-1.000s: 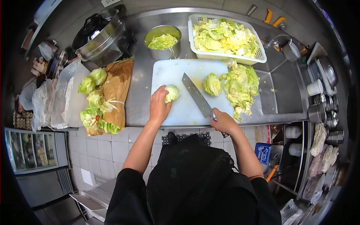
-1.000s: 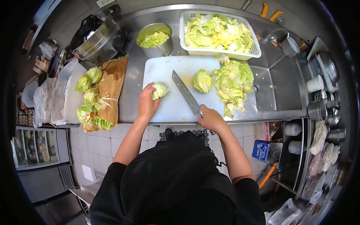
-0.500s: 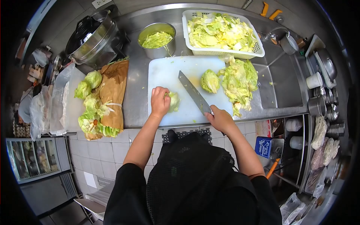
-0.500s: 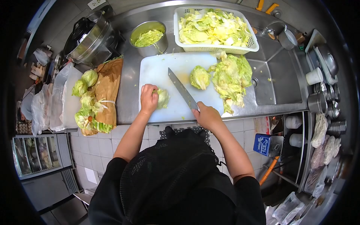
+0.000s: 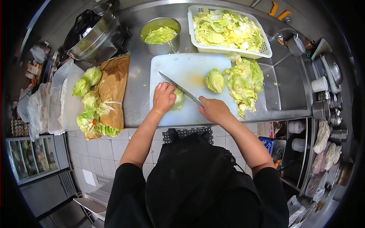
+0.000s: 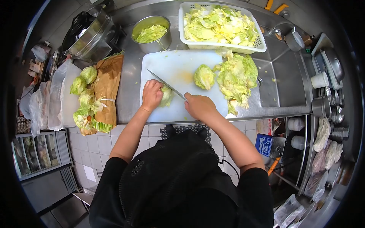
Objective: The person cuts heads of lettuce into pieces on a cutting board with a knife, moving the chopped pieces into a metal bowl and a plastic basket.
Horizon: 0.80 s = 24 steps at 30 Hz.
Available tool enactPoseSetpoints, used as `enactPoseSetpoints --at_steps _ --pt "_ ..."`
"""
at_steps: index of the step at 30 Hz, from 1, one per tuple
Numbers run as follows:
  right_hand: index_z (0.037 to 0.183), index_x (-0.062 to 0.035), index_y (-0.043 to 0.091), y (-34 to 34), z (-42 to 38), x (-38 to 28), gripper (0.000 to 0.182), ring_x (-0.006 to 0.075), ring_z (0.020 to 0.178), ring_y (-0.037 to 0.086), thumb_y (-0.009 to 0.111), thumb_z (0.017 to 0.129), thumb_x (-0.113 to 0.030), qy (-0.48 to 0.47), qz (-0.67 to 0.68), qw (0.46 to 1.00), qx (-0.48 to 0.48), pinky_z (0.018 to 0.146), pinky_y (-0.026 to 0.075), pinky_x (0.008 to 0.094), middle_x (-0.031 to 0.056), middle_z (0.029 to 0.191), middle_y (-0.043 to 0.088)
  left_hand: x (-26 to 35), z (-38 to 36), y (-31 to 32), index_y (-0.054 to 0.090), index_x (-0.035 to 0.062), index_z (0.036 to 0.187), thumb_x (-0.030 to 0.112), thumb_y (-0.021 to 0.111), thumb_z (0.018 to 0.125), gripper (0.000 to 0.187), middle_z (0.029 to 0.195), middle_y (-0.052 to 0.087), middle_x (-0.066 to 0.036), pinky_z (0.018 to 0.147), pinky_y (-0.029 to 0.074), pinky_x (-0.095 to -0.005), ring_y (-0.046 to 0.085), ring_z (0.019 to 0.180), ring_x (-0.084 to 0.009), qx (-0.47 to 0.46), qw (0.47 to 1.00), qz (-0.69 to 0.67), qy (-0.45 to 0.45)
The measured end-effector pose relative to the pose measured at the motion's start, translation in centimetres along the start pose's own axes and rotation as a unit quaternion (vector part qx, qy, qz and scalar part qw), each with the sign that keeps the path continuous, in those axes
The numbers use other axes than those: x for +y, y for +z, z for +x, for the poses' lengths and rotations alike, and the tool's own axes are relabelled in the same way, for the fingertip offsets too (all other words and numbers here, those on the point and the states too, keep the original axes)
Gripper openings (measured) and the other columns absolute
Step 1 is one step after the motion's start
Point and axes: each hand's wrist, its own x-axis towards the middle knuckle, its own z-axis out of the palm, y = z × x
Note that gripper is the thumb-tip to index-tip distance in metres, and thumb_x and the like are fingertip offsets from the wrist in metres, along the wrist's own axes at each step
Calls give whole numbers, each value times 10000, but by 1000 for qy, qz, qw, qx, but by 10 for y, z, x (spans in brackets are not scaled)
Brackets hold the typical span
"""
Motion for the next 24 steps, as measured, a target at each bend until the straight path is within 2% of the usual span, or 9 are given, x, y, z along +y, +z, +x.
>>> enactPoseSetpoints --at_steps 2,8,11,15,17,20,24 --pt "1054 -58 568 10 13 6 219 371 764 663 531 934 -238 21 12 1000 -14 690 502 502 182 796 680 1 1 0 618 77 881 154 528 735 188 899 535 -97 792 428 -423 510 870 -304 0 1000 -1 -1" --pt "1083 -60 561 -27 -4 -14 254 377 786 662 512 942 -266 28 28 999 -35 713 502 512 183 826 682 3 -3 1 602 53 872 138 519 747 173 910 545 -121 787 432 -427 512 863 -323 31 999 11 6" --pt "1072 -63 557 12 16 -4 247 373 792 663 508 945 -268 46 11 998 -42 716 503 512 183 831 683 3 -3 2 597 54 869 130 523 741 166 906 540 -118 785 428 -427 511 863 -322 32 999 21 6" --pt "1067 -61 557 -21 10 -11 237 377 798 663 506 942 -256 40 3 997 -63 720 502 513 185 830 682 3 -4 2 605 87 870 157 547 732 165 884 515 -93 772 414 -418 506 856 -293 34 999 29 -1" --pt "1055 -55 556 -34 -1 -17 233 380 807 662 506 940 -250 20 11 999 -39 729 502 513 186 826 682 5 -7 4 605 89 866 157 547 731 161 880 514 -92 767 411 -420 506 853 -293 42 999 25 -6" --pt "1041 -49 554 13 18 -6 229 380 812 662 505 940 -249 19 9 999 -36 733 501 515 187 825 681 7 -6 6 607 94 862 154 548 731 156 877 513 -91 752 405 -420 506 848 -291 48 998 37 -10" --pt "1045 -45 557 -19 12 -12 235 379 820 662 503 939 -249 39 9 997 -63 738 502 513 193 834 682 9 -8 7 607 96 858 162 555 731 153 864 507 -87 746 399 -415 504 844 -286 62 997 47 -16"
